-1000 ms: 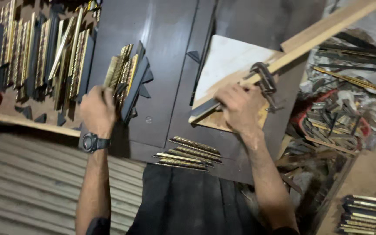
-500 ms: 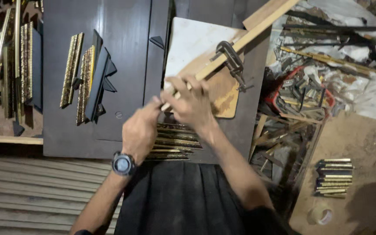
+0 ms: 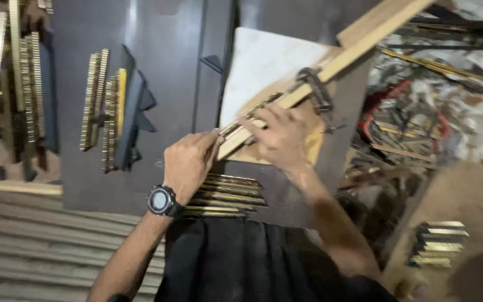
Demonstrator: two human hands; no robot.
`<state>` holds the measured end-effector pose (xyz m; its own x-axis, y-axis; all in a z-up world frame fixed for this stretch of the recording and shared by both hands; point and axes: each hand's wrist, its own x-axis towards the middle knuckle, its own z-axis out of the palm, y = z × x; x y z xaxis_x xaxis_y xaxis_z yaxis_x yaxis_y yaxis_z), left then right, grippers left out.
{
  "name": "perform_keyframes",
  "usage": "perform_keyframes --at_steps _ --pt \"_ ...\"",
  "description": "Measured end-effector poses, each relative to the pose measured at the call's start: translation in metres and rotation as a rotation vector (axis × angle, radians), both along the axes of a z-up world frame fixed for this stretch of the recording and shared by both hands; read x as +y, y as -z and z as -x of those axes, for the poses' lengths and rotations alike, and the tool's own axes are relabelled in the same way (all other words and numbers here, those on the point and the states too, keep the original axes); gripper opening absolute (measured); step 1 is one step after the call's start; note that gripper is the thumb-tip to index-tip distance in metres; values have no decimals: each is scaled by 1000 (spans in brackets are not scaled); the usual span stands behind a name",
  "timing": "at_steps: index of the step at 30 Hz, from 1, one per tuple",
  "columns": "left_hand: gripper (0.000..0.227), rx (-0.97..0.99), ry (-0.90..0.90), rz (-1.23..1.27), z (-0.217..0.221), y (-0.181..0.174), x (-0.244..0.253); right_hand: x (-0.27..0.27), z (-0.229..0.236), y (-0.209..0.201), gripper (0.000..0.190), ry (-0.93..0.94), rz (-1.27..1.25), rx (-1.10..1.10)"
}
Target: The person measures and marks a gold decorative molding strip using a tape measure and pencil, then secures it to a wooden jig with a clamp. They repeatedly pick up molding strips from a nearby rack, place them into the jig, and adjust the clamp to hold them in place.
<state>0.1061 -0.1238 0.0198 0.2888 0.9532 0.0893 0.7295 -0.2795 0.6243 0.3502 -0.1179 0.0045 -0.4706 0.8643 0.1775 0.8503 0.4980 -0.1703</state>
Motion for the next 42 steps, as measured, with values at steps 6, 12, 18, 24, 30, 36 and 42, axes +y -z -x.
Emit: perform_keyframes --at_steps 6,12,18,24,30,36,42 --pt "11 36 -444 -182 86 -12 9 96 -5 -13 47 139 -83 192" --pt "35 463 -432 -243 175 25 12 28 8 -14 55 96 -14 124" --pt "31 179 -650 -51 186 54 -6 -11 17 -22 25 36 -37 135" --pt "38 -89 -820 -250 175 31 -45 -88 51 -29 40 111 137 379" --pt "20 -192 -199 -198 96 21 -66 -109 40 -23 21 200 19 350" --pt "23 -397 -157 62 42 11 -42 -83 11 -37 24 264 73 387" --pt "25 -101 -119 318 -7 -10 -5 -55 9 -27 41 156 -51 97"
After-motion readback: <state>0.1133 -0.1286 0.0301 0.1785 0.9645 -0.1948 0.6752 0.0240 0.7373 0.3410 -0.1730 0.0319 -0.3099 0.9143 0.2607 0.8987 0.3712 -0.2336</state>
